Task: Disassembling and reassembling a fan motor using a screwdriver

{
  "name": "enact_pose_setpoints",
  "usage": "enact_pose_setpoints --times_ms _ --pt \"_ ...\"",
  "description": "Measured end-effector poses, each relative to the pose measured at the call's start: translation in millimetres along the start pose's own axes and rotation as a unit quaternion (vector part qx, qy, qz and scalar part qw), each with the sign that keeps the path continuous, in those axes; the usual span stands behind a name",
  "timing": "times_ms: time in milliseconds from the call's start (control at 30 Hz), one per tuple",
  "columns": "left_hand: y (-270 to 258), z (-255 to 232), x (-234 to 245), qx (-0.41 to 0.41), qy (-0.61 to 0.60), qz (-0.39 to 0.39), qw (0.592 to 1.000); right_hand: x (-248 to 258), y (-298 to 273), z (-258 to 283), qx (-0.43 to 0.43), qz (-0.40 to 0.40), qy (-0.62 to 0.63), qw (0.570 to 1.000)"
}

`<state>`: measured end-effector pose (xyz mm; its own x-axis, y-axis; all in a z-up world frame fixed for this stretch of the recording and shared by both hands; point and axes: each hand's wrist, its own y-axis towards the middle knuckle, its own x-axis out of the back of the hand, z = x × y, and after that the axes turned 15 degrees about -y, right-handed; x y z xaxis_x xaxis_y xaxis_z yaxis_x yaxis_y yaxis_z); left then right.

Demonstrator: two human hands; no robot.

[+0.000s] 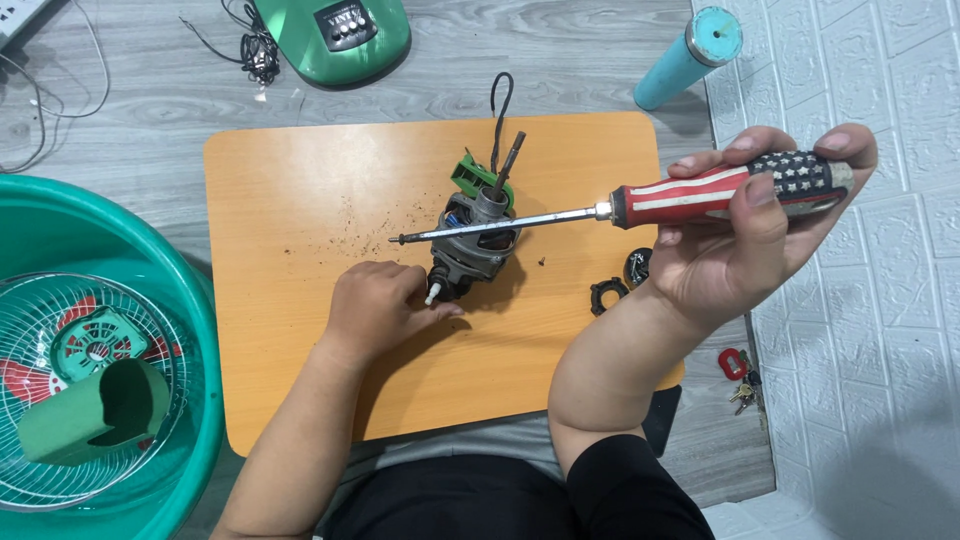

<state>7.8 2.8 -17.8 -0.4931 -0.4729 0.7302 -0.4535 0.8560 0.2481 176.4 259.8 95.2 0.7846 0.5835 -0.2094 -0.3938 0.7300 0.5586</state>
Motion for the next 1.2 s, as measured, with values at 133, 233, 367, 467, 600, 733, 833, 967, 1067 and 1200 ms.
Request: enact_pose_setpoints --times_ms 133,233,367,467,600,733,833,967,1067,1200 --pt "-1 0 4 0.008 -0.032 -0.002 0.999 -1 0 1 0.000 -0.006 -0.001 1.000" --pt "-1 5 7 -0.013 -0.071 -0.004 0.997 -1 -1 1 -0.001 -0.008 0.001 1.000" --pt "1 2 13 -0.058 -0.086 0.012 0.995 1 0 1 -0.009 -0.022 0.009 1.000" --pt "3 -1 12 -0.080 -0.072 0.005 0.994 2 0 1 -0.009 -0.025 0.011 1.000" --pt "-1 10 2 -0.081 -0.067 -0.001 0.994 6 -1 -1 -0.007 -0.027 0.008 1.000" --pt "-1 8 -2 -0.057 -0.066 -0.022 0.996 4 0 0 -0.003 -0.023 0.001 1.000" --pt "-3 10 -12 -0.019 -0.040 -0.016 0.999 4 0 0 -0.004 -0.012 0.006 1.000" --pt "-4 9 -18 -0.011 -0.037 -0.032 0.999 4 0 -1 0.001 -0.012 0.001 1.000" --pt "-3 4 -18 -0.022 -0.022 -0.054 0.998 2 1 -1 0.006 -0.010 0.000 1.000" --pt "-1 -4 -18 -0.004 -0.028 -0.093 0.995 4 0 -2 0.014 -0.012 -0.003 1.000"
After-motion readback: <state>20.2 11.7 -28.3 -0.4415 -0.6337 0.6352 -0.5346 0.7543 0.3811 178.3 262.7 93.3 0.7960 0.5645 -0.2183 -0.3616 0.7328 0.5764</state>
